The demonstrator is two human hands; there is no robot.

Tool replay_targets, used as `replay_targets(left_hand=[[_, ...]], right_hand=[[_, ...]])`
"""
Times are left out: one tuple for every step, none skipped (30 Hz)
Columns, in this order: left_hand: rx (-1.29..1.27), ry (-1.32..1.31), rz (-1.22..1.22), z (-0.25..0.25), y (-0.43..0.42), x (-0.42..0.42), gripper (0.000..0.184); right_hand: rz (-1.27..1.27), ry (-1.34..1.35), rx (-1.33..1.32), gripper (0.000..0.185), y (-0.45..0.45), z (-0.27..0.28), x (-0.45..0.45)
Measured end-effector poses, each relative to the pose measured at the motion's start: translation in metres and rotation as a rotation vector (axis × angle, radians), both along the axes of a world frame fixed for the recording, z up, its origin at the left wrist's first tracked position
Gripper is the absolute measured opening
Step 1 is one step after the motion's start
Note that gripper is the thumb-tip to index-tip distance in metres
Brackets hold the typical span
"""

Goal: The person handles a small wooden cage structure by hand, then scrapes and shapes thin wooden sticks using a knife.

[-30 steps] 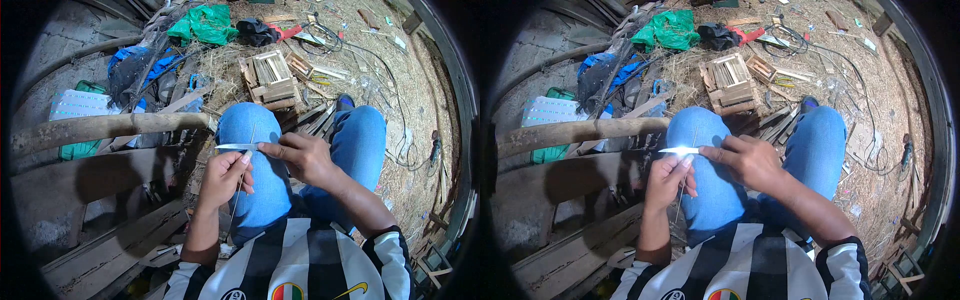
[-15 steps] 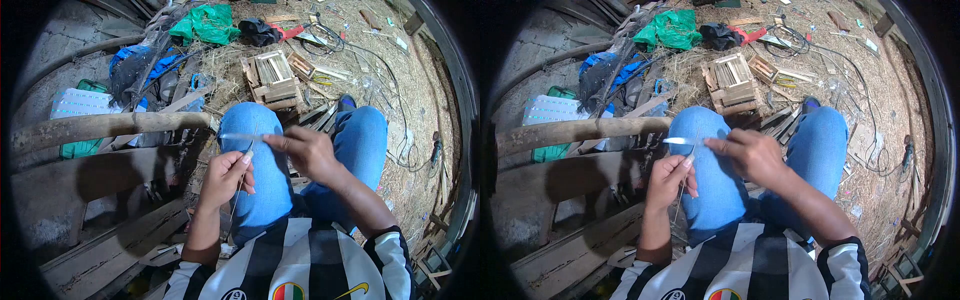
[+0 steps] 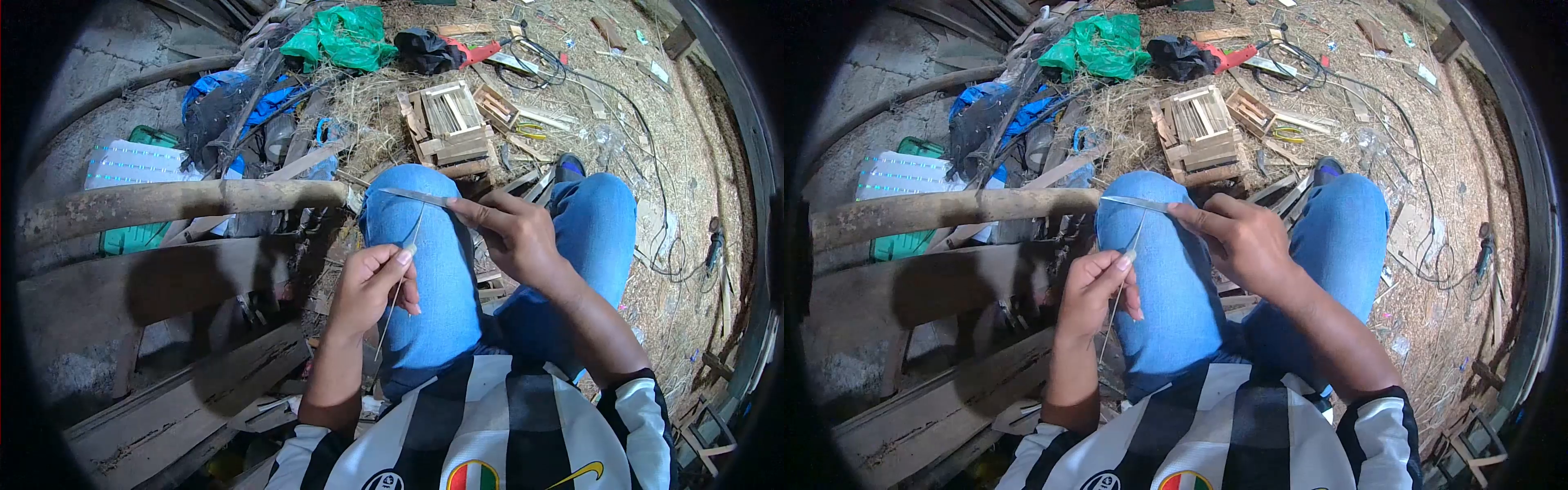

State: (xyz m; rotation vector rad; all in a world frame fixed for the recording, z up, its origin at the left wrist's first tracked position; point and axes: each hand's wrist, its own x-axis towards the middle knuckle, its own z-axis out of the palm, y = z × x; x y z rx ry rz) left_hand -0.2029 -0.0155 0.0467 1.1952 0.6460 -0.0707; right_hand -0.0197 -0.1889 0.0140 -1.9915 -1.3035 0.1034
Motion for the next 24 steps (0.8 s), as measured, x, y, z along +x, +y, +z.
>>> replay_targets(left_hand=[[0.002, 0.000, -0.001, 0.000, 0.001, -0.001, 0.032], [-0.010, 0.007, 0.007, -0.001, 0.001, -0.002, 0.032], [-0.026, 0.016, 0.016, -0.002, 0.001, -0.002, 0.033], [-0.028, 0.015, 0.015, -0.003, 0.001, -0.001, 0.033], [-0.027, 0.007, 0.006, -0.003, 0.002, 0.000, 0.033], [-0.025, 0.003, -0.001, -0.003, 0.003, -0.002, 0.033], [-0.024, 0.006, 0.003, -0.003, 0.003, -0.003, 0.033], [-0.037, 0.013, 0.005, -0.002, 0.003, -0.002, 0.033], [-0.053, 0.017, 0.004, -0.002, 0.003, -0.001, 0.033], [-0.053, 0.014, 0.000, -0.002, 0.003, 0.001, 0.033], [-0.051, 0.001, 0.012, -0.003, 0.003, 0.000, 0.033], [-0.050, -0.010, 0.026, -0.004, 0.002, -0.001, 0.033], [-0.051, -0.007, 0.029, -0.004, 0.002, -0.001, 0.033], [-0.052, 0.004, 0.028, -0.002, 0.001, -0.001, 0.033], [-0.052, 0.012, 0.025, -0.001, 0.001, 0.000, 0.033], [-0.051, 0.009, 0.023, -0.001, 0.002, 0.001, 0.033], [-0.048, 0.008, 0.023, -0.002, 0.002, 0.001, 0.033], [-0.047, 0.009, 0.023, -0.003, 0.002, 0.000, 0.032], [-0.049, 0.011, 0.023, -0.003, 0.000, 0.000, 0.032], [-0.043, 0.015, 0.029, -0.001, 0.000, 0.001, 0.032], [-0.034, 0.019, 0.035, 0.000, 0.000, 0.001, 0.032], [-0.031, 0.019, 0.035, 0.001, 0.001, 0.000, 0.032], [-0.033, 0.023, 0.038, 0.000, 0.001, 0.000, 0.032], [-0.039, 0.028, 0.042, 0.000, 0.000, 0.000, 0.032]], right_hand=[[0.018, -0.014, -0.039, 0.055, -0.002, 0.000, -0.003], [0.016, -0.018, -0.038, 0.055, -0.003, 0.005, -0.006], [0.077, -0.032, -0.046, 0.051, -0.004, 0.012, -0.011], [0.138, -0.045, -0.054, 0.047, -0.004, 0.016, -0.013], [0.107, -0.011, -0.052, 0.047, -0.004, 0.013, -0.009], [0.054, -0.010, -0.016, 0.048, -0.002, 0.005, -0.005], [0.041, -0.011, -0.024, 0.052, -0.002, 0.004, -0.006], [0.026, -0.016, -0.030, 0.056, -0.001, 0.004, -0.006], [0.066, -0.040, -0.006, 0.054, -0.001, 0.005, -0.009], [0.106, -0.065, 0.015, 0.051, -0.001, 0.007, -0.011], [0.103, -0.037, 0.001, 0.051, -0.001, 0.006, -0.010], [0.103, -0.035, -0.001, 0.051, -0.001, 0.005, -0.008], [0.042, -0.009, -0.020, 0.052, 0.000, 0.003, -0.005], [-0.020, 0.016, -0.036, 0.054, 0.001, 0.002, -0.003], [-0.003, -0.003, -0.066, 0.056, -0.001, 0.001, -0.003], [-0.005, -0.006, -0.064, 0.056, 0.000, 0.004, -0.005], [0.041, -0.009, -0.027, 0.051, 0.000, 0.008, -0.010], [0.087, -0.009, 0.009, 0.046, -0.001, 0.011, -0.012], [0.062, -0.006, -0.053, 0.045, -0.002, 0.012, -0.009], [0.001, 0.005, -0.064, 0.045, -0.001, 0.011, -0.006], [-0.002, 0.003, -0.052, 0.046, -0.001, 0.009, -0.004], [-0.008, 0.000, -0.040, 0.047, -0.001, 0.007, -0.003], [0.034, -0.027, -0.013, 0.050, -0.001, 0.008, -0.007], [0.076, -0.052, 0.010, 0.052, -0.002, 0.009, -0.012]])
